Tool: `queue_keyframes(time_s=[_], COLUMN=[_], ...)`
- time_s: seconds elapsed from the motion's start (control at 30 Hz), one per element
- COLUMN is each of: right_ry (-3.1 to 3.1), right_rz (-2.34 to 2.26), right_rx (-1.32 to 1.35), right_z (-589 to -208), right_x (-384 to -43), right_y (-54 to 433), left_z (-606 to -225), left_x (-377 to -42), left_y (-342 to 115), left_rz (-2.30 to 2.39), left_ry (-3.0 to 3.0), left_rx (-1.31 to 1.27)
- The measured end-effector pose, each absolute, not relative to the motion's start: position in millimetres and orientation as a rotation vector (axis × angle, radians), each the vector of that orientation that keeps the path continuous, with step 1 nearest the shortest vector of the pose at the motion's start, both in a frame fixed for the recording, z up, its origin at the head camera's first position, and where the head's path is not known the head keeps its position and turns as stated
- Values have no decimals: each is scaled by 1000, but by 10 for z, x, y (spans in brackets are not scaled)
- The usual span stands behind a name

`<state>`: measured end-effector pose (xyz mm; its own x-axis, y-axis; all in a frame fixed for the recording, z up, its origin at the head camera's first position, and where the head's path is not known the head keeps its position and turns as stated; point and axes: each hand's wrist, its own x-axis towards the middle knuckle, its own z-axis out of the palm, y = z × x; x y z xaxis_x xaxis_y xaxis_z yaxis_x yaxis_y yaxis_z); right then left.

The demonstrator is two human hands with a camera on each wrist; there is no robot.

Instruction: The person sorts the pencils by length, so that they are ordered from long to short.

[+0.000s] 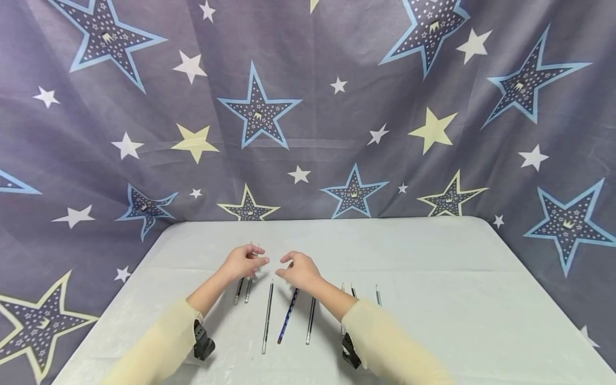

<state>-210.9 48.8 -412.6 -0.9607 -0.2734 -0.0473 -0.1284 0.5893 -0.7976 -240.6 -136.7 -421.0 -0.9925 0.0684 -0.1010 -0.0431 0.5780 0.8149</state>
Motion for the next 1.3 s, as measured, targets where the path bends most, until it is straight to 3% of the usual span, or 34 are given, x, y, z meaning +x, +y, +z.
queue_keyframes(time_s=[0.6,1.3], right_ry=[2539,2538], right_rz=[-1374,-1340], right_rx=[-263,-243], right_z=[-4256,-4355], right_x=[-1898,-1787], right_y=[798,721], left_z=[-4273,-4397], left_x=[-2096,-1905], left_y=[-1269,-1217], left_rz=[1363,1186], left_ry=[2620,2656], left_rx=[58,68])
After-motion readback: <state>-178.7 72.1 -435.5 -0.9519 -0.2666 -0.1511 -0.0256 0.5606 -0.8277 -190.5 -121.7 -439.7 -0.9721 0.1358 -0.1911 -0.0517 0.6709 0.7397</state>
